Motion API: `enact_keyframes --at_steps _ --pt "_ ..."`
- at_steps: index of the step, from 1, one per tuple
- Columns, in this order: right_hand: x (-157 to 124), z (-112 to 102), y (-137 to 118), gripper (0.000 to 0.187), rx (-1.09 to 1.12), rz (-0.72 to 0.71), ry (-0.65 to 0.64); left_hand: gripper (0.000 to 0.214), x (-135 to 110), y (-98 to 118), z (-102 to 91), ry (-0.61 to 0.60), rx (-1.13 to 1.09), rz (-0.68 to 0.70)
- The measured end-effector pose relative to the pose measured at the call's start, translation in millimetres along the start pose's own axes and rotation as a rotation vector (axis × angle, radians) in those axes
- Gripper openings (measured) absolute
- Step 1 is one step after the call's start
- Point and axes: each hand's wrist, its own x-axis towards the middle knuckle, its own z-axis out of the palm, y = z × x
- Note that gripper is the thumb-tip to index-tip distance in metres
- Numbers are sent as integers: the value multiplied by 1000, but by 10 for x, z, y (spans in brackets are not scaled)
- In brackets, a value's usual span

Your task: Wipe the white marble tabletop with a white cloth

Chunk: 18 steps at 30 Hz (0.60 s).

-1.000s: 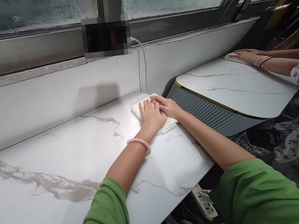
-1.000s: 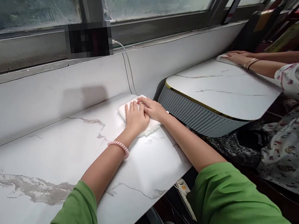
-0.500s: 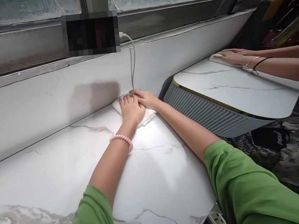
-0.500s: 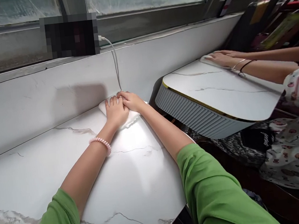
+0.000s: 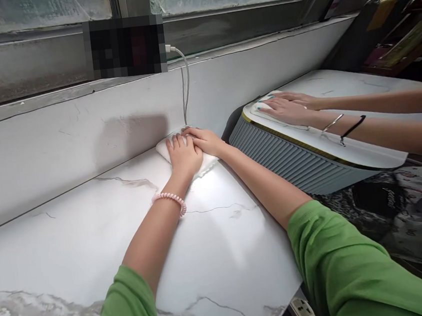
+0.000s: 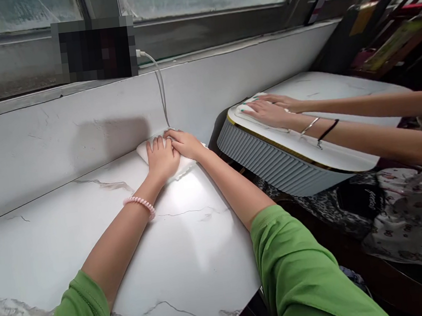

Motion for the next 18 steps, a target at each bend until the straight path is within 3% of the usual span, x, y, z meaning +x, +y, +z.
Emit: enact_keyframes --at_steps 7,13,18 --pt "-388 -116 -76 43 -5 22 -19 52 -271 203 -97 -86 -5 37" --pt "-1249 -344 -185 45 -6 41 43 54 -842 660 -196 -112 -7 181" --pt "-2040 -521 -434 46 -30 108 86 57 -1392 968 -300 -103 -21 320"
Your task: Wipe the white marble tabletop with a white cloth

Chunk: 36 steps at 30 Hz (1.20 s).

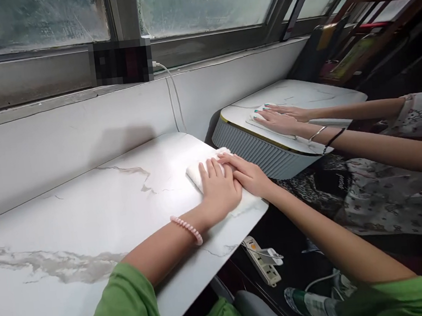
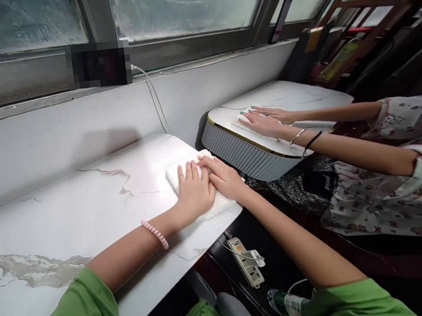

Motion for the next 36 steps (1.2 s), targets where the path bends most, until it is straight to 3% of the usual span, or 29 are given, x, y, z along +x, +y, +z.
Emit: enact_keyframes --at_steps 5,11,15,19,27,31,36 --pt "-482 -50 -157 48 -42 18 16 59 -354 248 -99 -27 14 84" --pt "-394 73 -296 51 -113 54 47 59 -404 120 -115 -59 1 61" --pt "-122 269 -447 47 -118 60 95 58 -332 -218 -108 -66 2 71" --pt "338 556 -574 41 -72 59 143 57 -191 -716 -138 -96 -11 37" --pt "1447 1113 -791 34 -33 44 74 53 98 -1640 -158 -47 -18 -272" --pt "1739 1244 -880 34 -19 0 37 51 160 -1888 -174 -13 10 -362" --pt "1858 1261 -874 35 -34 10 -12 50 185 -1964 -193 21 39 -350"
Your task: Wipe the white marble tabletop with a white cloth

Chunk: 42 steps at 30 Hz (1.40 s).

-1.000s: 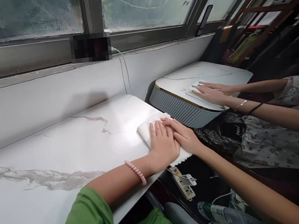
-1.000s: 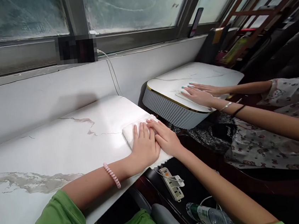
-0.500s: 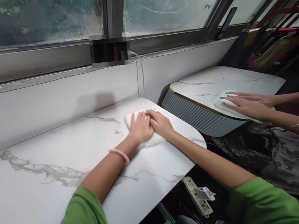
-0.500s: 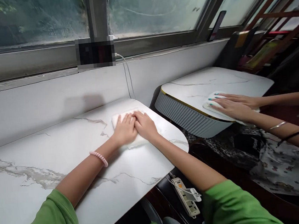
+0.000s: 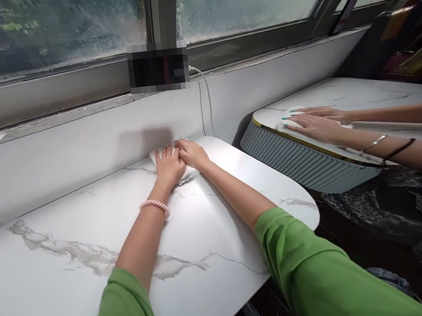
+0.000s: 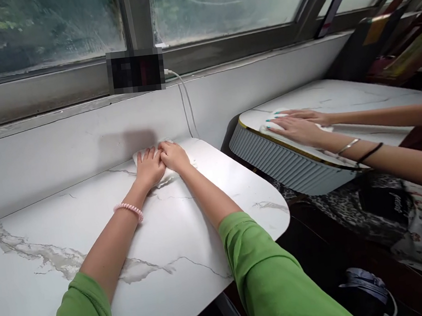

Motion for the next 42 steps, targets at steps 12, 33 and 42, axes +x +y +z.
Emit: enact_keyframes --at_steps 12,33,42 --pt "-510 -174 -65 40 -10 -95 -56 54 -421 253 -89 -97 39 34" --pt "-2376 -1018 20 45 -37 -239 -236 50 -1914 1254 -208 -86 -54 272" --pt "-2009 -719 24 49 -7 -214 -172 53 -1587 1002 -319 -148 -126 147"
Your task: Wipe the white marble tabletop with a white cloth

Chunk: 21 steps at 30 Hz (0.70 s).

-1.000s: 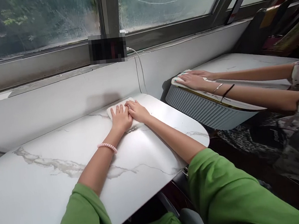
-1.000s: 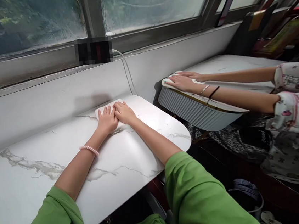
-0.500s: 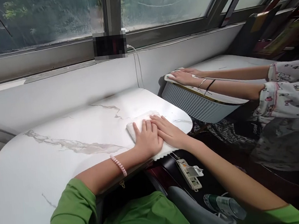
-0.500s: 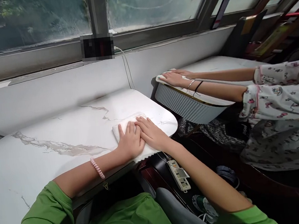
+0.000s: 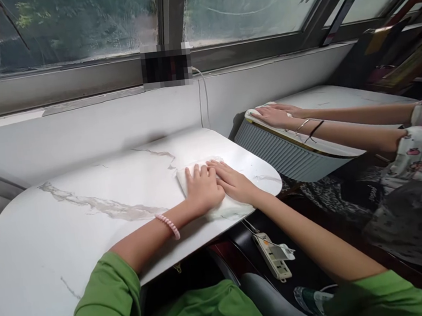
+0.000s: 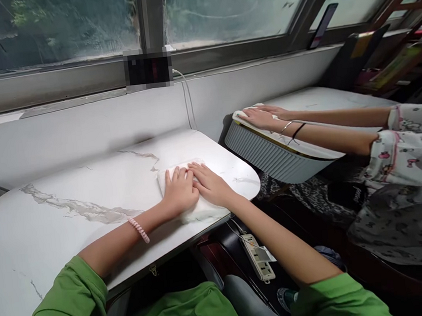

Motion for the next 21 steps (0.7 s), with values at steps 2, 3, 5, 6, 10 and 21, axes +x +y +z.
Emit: enact_keyframes --at_steps 2,3,5,6,10,21 --pt "225 84 4 50 -4 2 -5 54 101 -166 -16 34 1 -34" --pt "356 129 4 50 -3 2 -5 54 155 -259 -24 44 9 -59" --pt "641 223 -1 50 0 2 2 54 268 -458 -48 44 27 -126" --pt "790 271 -10 50 2 3 4 55 327 -565 -66 38 35 -158" --pt "1360 449 -98 52 -20 29 -17 55 552 -1006 -156 49 61 -243" --pt "2172 667 -97 52 -122 -40 -10 46 956 -1670 -191 228 100 -263"
